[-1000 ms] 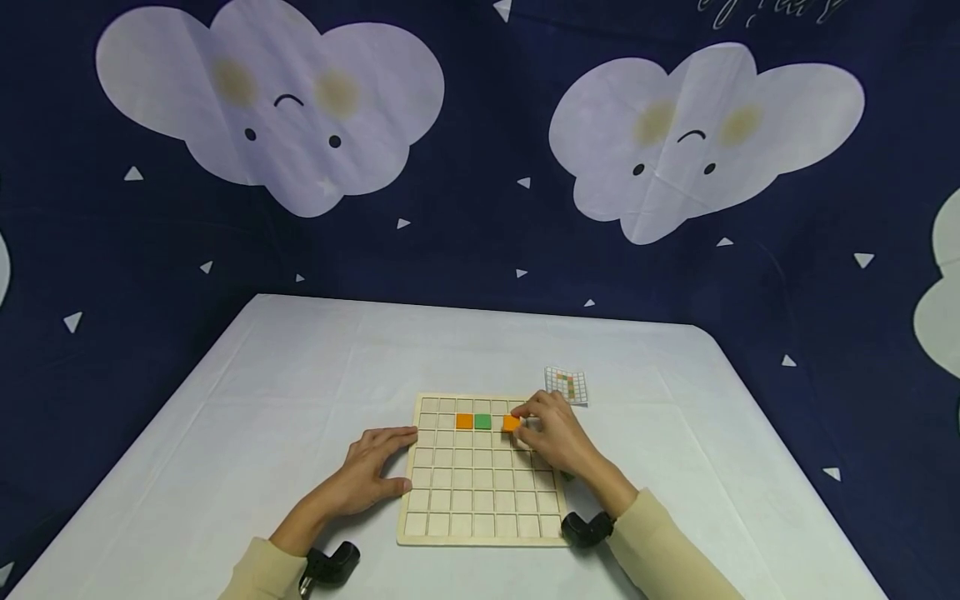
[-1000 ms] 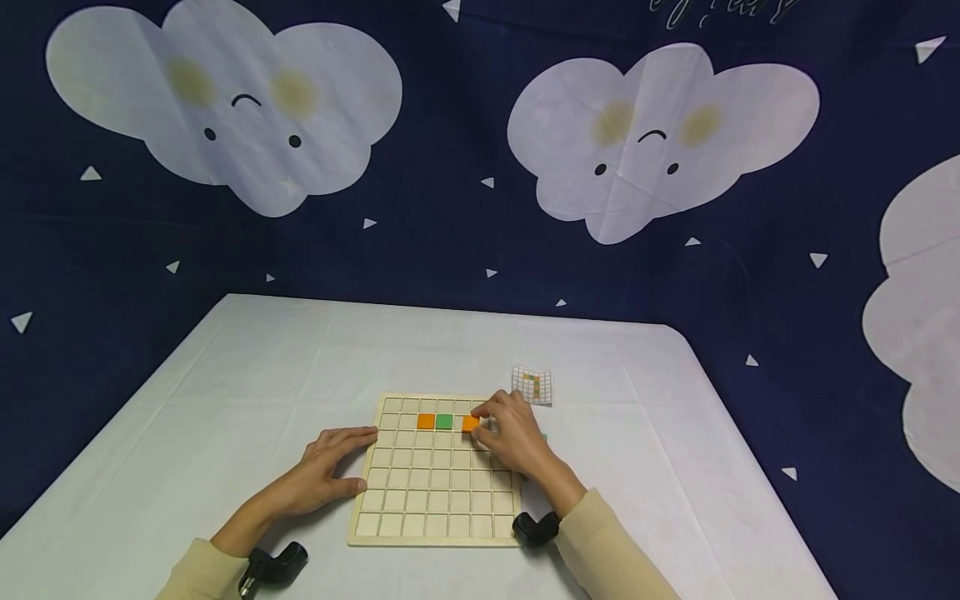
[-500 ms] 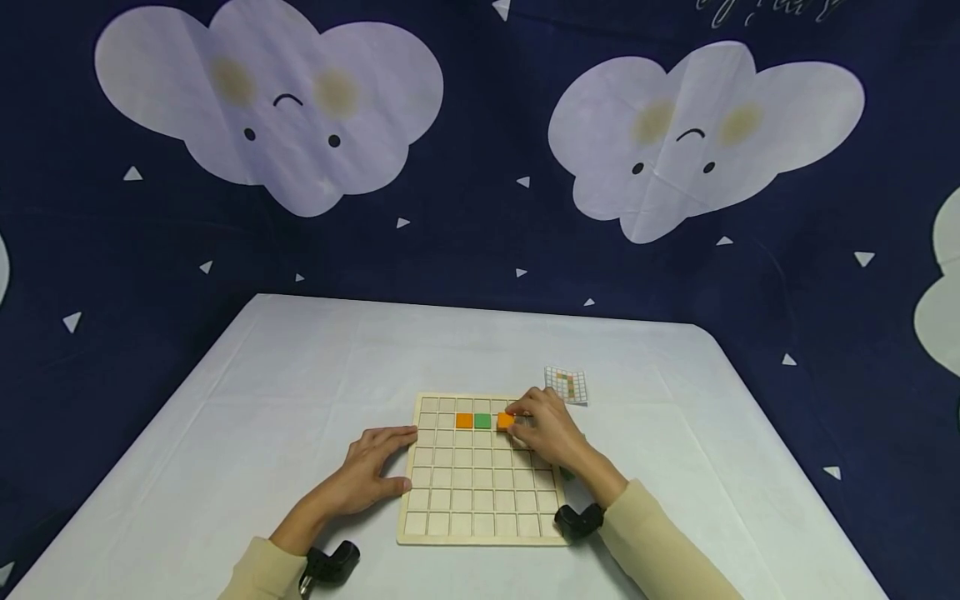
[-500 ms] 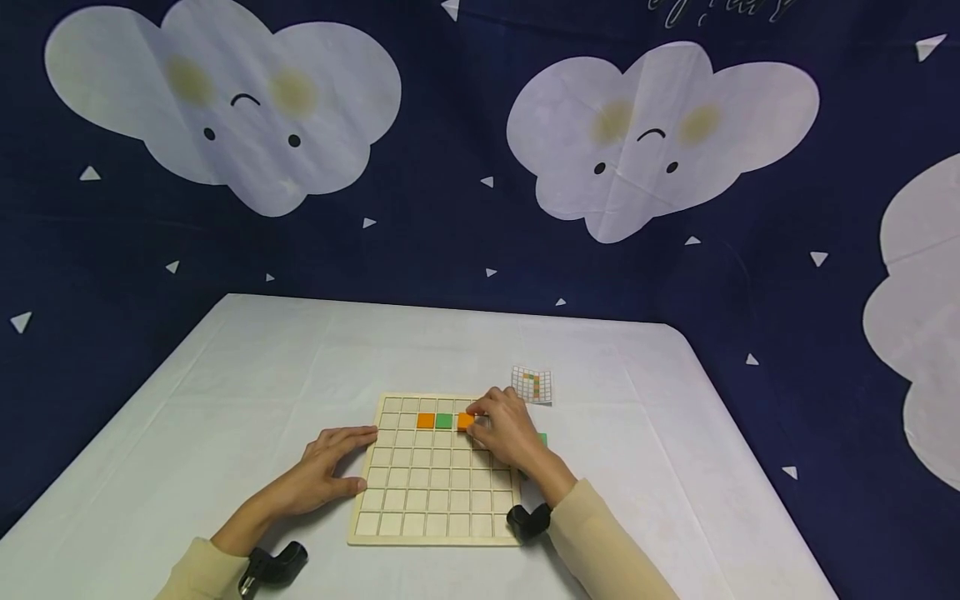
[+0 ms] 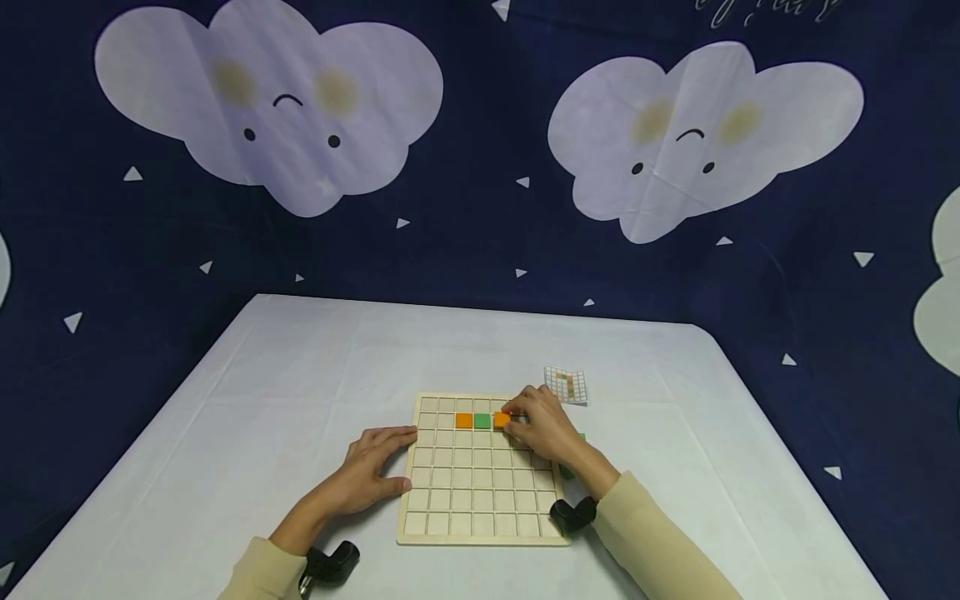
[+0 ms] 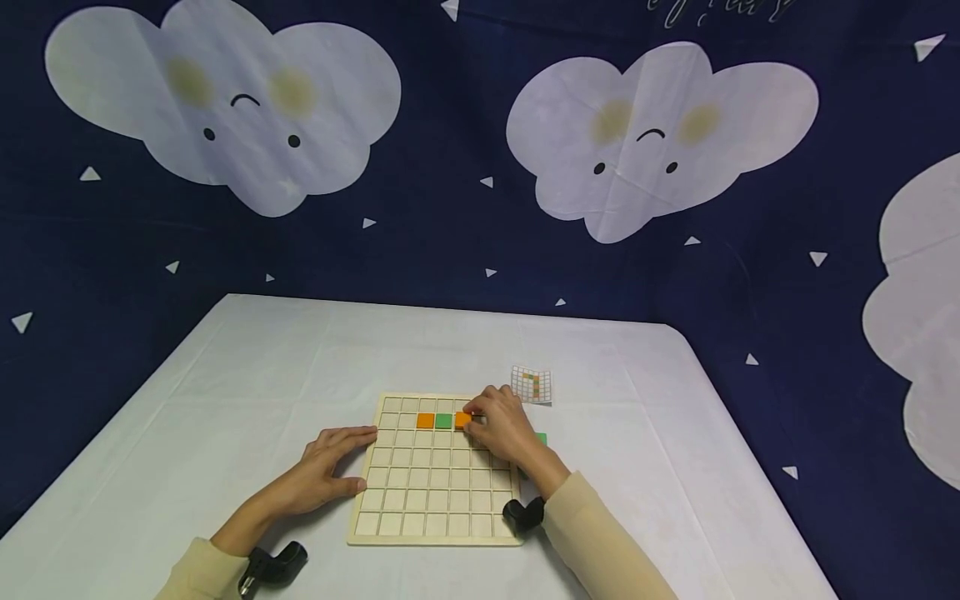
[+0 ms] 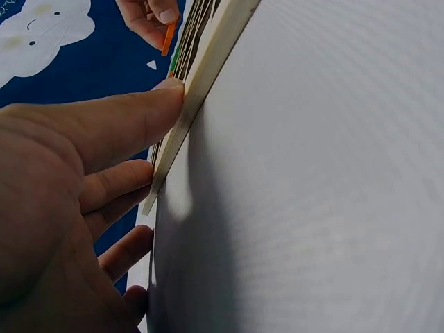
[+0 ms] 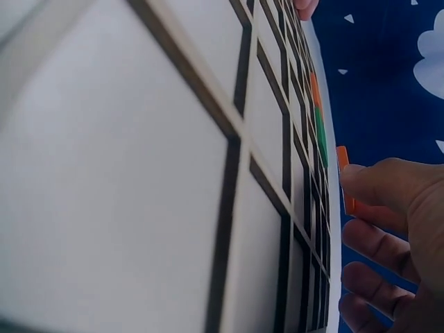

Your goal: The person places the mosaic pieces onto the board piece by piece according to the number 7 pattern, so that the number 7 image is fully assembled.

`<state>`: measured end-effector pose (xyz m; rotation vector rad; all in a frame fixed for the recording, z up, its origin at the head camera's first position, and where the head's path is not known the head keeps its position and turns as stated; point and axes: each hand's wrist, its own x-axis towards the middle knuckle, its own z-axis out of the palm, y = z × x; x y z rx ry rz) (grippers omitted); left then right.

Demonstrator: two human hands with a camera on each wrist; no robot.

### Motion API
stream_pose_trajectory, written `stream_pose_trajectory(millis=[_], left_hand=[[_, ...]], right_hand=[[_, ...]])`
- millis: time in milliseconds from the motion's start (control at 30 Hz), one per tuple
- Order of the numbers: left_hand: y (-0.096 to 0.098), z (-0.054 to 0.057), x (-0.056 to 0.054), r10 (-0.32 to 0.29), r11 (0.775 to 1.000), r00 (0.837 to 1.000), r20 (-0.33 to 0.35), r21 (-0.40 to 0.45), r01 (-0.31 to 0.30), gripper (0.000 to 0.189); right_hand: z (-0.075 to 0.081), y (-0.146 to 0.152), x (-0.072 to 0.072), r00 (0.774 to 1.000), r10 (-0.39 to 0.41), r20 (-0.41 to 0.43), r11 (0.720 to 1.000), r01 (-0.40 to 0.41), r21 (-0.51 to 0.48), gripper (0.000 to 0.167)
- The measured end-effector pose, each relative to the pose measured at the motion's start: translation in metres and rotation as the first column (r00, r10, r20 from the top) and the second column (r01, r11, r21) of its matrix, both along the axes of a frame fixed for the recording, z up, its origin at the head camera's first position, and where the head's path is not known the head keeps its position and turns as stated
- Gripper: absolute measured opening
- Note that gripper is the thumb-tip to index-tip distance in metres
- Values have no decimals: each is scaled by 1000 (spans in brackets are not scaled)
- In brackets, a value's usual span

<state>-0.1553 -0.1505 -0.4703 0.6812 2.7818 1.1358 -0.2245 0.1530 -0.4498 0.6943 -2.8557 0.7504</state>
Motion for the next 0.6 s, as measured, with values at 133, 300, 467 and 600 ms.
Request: stream_pose_trajectory(millis=[133, 300, 467, 600], left_hand=[[0, -1, 0, 0, 1000, 1000, -2, -3, 0, 63], [0, -1, 0, 3, 1000, 1000, -5, -4, -3, 63], [-1, -1, 0, 7, 1000, 1000, -5, -2, -7, 63], [0, -1, 0, 6, 1000, 1000, -10, -2, -6, 62]], right_hand=[[0, 0, -1, 1000, -2, 6, 1000, 2, 10, 21], [-2, -1, -4, 1000, 7, 7, 1000, -7, 17, 22], [-3, -1, -4, 1000, 15, 6, 999, -15, 28, 23], [-4, -1, -5, 1000, 17, 5, 999, -17, 38, 23]])
